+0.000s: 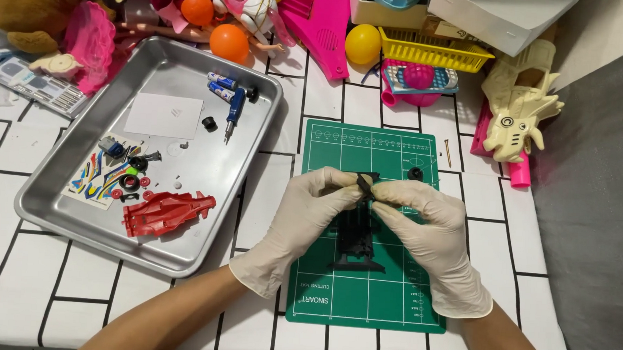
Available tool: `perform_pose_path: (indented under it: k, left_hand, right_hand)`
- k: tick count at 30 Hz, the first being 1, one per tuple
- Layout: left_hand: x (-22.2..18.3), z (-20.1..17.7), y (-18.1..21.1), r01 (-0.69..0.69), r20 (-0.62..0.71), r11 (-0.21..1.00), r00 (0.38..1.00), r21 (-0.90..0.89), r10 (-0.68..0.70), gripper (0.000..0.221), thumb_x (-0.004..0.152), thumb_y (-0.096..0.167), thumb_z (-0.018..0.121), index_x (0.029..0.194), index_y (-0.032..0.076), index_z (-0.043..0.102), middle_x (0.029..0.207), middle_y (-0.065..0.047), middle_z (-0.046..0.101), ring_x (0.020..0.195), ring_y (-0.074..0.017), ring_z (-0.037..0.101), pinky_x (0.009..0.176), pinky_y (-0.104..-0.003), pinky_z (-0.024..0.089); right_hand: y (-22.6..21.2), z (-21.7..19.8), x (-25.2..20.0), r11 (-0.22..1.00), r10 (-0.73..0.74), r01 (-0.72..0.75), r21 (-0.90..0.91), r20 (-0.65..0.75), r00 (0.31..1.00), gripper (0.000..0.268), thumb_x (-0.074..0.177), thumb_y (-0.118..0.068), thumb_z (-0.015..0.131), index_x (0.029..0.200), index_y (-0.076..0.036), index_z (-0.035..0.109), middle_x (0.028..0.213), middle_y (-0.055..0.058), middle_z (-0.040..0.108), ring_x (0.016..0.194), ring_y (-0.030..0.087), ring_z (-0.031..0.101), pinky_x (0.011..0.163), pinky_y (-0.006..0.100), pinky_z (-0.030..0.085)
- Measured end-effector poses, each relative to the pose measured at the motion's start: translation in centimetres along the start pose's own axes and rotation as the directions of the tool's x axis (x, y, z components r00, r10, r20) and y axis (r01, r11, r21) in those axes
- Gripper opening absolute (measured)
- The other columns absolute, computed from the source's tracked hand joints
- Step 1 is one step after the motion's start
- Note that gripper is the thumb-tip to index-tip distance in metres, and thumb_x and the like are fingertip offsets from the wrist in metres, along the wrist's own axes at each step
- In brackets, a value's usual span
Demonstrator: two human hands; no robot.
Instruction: Assembling a plastic toy car chassis by fitting gears and frame components together on a cutting mat.
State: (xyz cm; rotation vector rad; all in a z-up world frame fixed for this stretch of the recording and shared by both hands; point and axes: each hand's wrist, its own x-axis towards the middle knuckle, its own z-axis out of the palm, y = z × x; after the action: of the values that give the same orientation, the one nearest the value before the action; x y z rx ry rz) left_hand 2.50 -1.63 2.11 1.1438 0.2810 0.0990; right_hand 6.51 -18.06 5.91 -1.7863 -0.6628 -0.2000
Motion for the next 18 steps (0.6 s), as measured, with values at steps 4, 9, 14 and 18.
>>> perform_pose_path:
  k: [4, 9, 14, 18]
  left_hand:
    - [-0.7, -0.8, 1.5, -0.050, -0.023, 0.996, 0.998, 0.079, 0.052, 0.029, 0.084, 0.007, 0.083, 0.111, -0.003, 0.075, 0.108, -0.017, 0.078, 0.094, -0.0169, 0.074, 0.084, -0.031, 0.065]
    - [-1.4, -1.7, 1.2, -0.517, 0.109, 0.698, 0.834, 0.496, 0.540, 0.044, 0.092, -0.005, 0.070, 0.133, 0.010, 0.066, 0.128, -0.012, 0.068, 0.127, -0.0330, 0.064, 0.107, -0.045, 0.052]
    - [-1.3, -2.3, 0.7, -0.539, 0.337, 0.372, 0.807, 0.756, 0.485, 0.059, 0.086, 0.005, 0.077, 0.141, 0.011, 0.057, 0.129, -0.021, 0.063, 0.119, -0.0422, 0.063, 0.102, -0.055, 0.053]
    - [-0.8, -2.9, -0.3, -0.500, 0.402, 0.176, 0.823, 0.848, 0.400, 0.061, 0.085, 0.012, 0.079, 0.140, 0.016, 0.053, 0.128, -0.020, 0.059, 0.114, -0.0409, 0.066, 0.097, -0.052, 0.053]
  right_hand:
    - [0.5, 0.7, 0.3, 0.999, -0.023, 0.023, -0.038, -0.007, 1.000, 0.022, 0.074, 0.011, 0.086, 0.088, -0.004, 0.082, 0.088, 0.012, 0.080, 0.077, 0.018, 0.077, 0.074, 0.029, 0.061]
    - [2.7, 0.9, 0.3, 0.958, -0.166, 0.188, -0.216, 0.117, 0.979, 0.012, 0.086, 0.004, 0.080, 0.095, -0.003, 0.082, 0.094, 0.015, 0.078, 0.086, 0.030, 0.077, 0.078, 0.037, 0.061]
    - [4.4, 0.9, 0.1, 0.929, -0.195, 0.231, -0.288, 0.149, 0.969, 0.010, 0.088, 0.001, 0.080, 0.097, -0.004, 0.082, 0.096, 0.014, 0.078, 0.088, 0.031, 0.076, 0.079, 0.039, 0.061]
    - [5.5, 0.7, 0.1, 0.922, -0.182, 0.233, -0.309, 0.186, 0.966, 0.010, 0.088, -0.003, 0.081, 0.098, -0.007, 0.082, 0.097, 0.009, 0.079, 0.089, 0.028, 0.076, 0.080, 0.036, 0.060]
